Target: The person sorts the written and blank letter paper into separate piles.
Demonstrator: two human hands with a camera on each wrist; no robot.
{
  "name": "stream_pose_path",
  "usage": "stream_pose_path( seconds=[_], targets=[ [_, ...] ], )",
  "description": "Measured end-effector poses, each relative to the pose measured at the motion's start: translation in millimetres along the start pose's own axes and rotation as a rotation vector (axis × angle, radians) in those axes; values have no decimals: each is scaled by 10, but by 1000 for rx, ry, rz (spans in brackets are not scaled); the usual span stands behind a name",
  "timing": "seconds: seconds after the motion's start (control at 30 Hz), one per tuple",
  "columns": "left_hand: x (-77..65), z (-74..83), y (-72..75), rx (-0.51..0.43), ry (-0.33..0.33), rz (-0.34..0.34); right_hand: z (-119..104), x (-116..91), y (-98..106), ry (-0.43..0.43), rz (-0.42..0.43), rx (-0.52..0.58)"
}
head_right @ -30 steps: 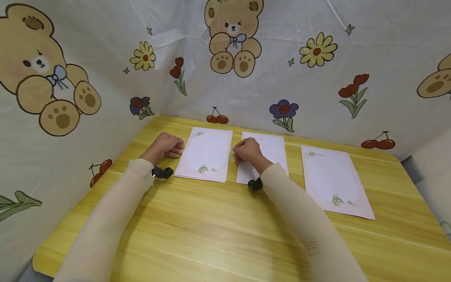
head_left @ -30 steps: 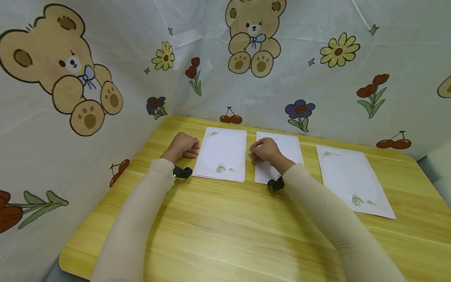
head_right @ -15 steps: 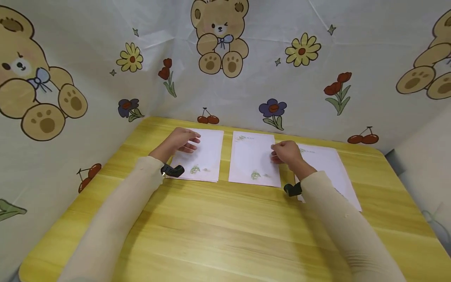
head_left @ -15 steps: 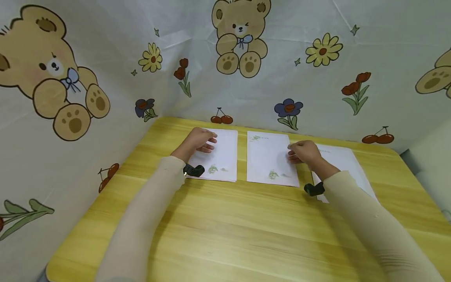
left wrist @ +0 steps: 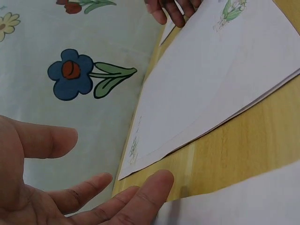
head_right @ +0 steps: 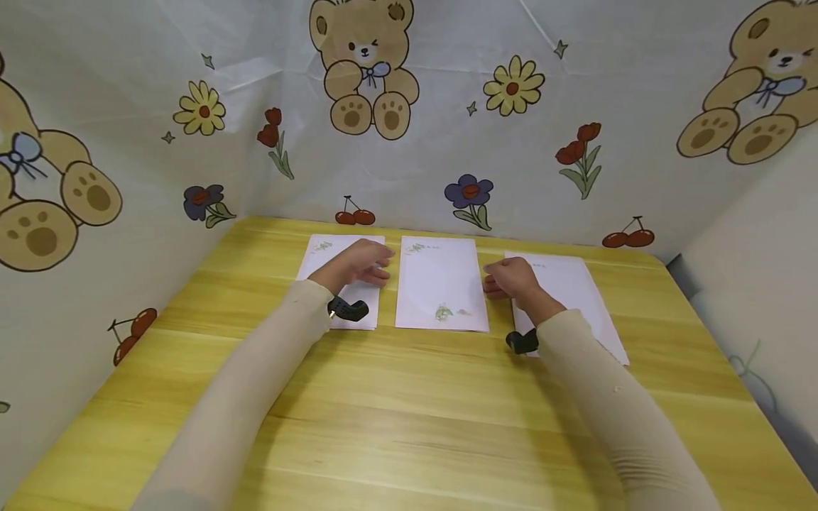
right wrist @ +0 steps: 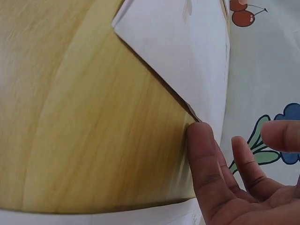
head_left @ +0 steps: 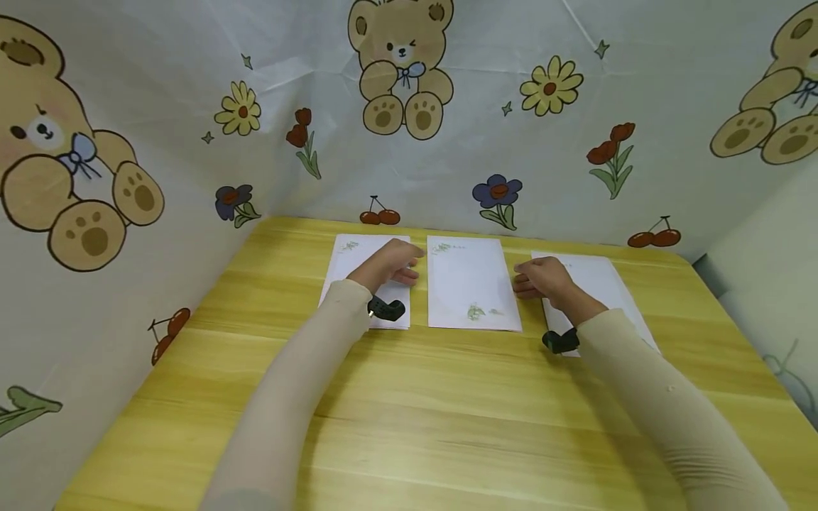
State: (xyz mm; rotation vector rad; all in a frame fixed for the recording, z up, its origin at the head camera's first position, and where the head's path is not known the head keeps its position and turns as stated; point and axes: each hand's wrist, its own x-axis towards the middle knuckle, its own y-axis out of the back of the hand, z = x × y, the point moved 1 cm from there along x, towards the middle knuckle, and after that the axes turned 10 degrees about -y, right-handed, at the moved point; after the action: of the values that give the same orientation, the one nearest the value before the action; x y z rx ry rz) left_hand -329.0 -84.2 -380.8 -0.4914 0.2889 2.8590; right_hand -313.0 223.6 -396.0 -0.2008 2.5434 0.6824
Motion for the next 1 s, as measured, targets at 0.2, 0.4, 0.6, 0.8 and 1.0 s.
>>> stream_pose_path(
  seconds=[0.2,0.4,0.6,0.8,1.0],
  targets=[
    [32,2,-55,14,17,-29,-3,23,-25,-15,-3,31],
    [53,-1,-83,14,19,-43,-37,22,-72,-31,10,45],
    [74,-11,-75,26,24,-35,-82,26,-85,-7,53,36],
    [81,-29,-68,23,21,-27,-103,57,-107,27,97,77],
    [102,-55,-83,6,12,-30,-83,103,-142,-7,73,98]
  ],
)
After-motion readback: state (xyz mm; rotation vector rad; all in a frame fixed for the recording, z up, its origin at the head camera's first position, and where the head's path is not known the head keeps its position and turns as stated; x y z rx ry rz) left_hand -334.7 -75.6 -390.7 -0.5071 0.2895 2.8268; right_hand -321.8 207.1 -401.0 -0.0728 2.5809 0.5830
